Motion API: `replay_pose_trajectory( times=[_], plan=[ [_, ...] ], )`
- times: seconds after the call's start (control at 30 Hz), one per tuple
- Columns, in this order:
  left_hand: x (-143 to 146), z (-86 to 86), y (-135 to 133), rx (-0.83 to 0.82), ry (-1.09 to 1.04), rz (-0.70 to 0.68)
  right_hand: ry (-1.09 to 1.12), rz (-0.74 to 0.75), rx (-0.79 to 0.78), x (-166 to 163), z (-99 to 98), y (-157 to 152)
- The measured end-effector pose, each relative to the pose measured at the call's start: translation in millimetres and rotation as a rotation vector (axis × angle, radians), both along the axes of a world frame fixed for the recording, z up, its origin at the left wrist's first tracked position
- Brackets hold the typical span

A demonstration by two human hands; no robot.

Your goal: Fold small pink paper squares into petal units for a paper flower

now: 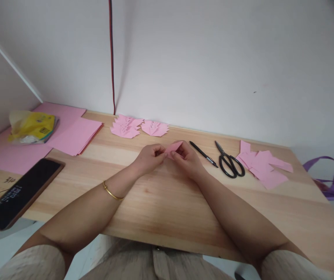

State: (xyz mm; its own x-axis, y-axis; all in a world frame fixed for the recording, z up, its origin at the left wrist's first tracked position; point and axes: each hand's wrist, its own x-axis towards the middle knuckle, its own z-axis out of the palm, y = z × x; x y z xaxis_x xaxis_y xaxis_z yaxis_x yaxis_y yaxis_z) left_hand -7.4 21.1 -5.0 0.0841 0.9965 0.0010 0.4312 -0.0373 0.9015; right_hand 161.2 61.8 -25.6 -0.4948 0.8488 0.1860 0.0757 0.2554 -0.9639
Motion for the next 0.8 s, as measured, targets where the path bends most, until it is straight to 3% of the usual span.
replay_pose_trajectory(
  times=[0.8],
  plan=[
    [-1.2, -5.8, 1.6, 0.005, -0.058, -0.025, -0.042, 0.057, 0.043, 0.5, 0.8, -1.8]
  ],
)
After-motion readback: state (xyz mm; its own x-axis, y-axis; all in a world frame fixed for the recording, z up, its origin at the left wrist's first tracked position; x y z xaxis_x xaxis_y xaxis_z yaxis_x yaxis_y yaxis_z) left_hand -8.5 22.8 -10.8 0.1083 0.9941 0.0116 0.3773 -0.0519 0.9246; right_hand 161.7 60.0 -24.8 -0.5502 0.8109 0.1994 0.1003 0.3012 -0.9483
